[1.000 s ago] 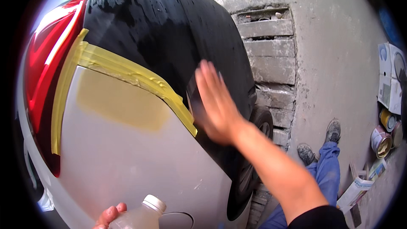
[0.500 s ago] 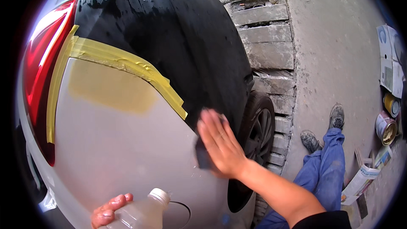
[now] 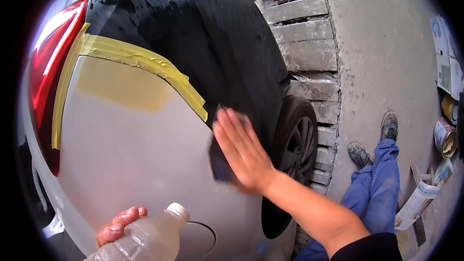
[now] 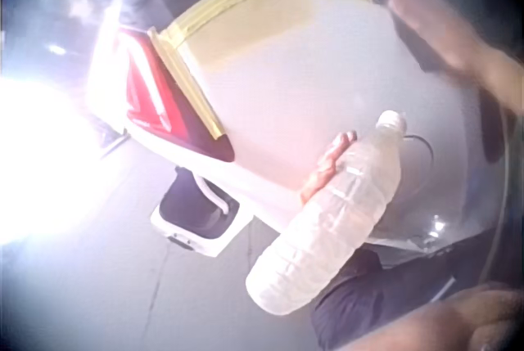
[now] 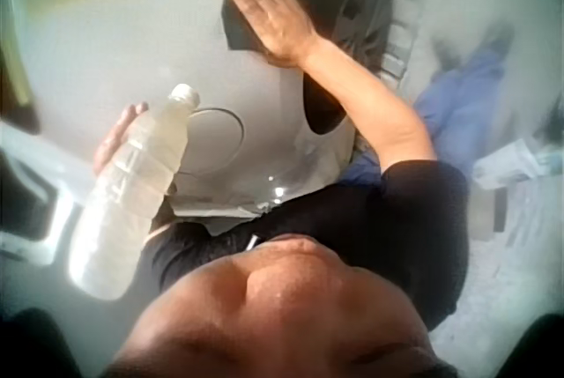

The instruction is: The person sands the rear quarter panel of a white car using a sanding block and water from a plastic bottle. They repeatedly wet the surface and sand in circular and linear motions, focusing on the area around the taillight and wheel arch. The person briefly walks to a bucket to refill the bottle before resuming sanding.

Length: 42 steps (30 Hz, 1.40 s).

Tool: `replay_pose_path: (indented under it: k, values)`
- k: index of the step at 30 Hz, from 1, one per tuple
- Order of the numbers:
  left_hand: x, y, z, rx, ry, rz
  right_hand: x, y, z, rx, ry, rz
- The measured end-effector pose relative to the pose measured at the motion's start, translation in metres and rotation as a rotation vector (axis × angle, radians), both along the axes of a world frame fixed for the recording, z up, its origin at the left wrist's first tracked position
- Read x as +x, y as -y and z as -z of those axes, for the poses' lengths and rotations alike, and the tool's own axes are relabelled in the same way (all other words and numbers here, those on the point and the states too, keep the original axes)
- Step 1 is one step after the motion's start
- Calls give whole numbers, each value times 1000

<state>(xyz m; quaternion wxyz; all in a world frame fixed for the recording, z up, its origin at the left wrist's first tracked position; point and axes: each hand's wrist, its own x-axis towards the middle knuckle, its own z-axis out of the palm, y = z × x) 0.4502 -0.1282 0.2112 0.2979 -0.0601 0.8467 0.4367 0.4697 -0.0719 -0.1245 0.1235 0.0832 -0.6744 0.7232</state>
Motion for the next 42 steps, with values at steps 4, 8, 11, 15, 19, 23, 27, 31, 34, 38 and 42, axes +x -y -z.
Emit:
replay_pose_path:
  k: [4, 8, 11, 15, 19, 23, 27, 31, 34, 38, 42]
  values:
    - [-24, -4, -11, -60, 237, -1171, 91, 0, 13, 16, 169, -63]
    - [5, 4, 16, -46, -129, 151, 9, -13, -4, -27, 62, -10]
    - [1, 6, 19, -75, -141, 154, 6, -6, -2, 32, 84, -55]
    - [5, 20, 8, 69, 4, -71, 110, 6, 12, -27, 182, -96]
    - [2, 19, 10, -43, -111, 273, 37, -11, 7, -17, 70, -30]
    - [2, 24, -3, -124, -62, -38, 2, -6, 0, 7, 85, -61]
    - [-13, -9, 11, -29, 94, -465, 134, 16, 19, -71, 256, -93]
    - [3, 24, 0, -34, -109, -136, 80, 11, 12, -42, 222, -30]
    - [1, 26, 3, -176, -159, -573, 24, 0, 41, 73, 290, 17]
    - [-8, 22, 6, -76, -101, 194, 124, 25, -9, -141, 349, -109]
    - [-15, 35, 2, -99, -118, 437, 136, 26, -23, -137, 439, -67]
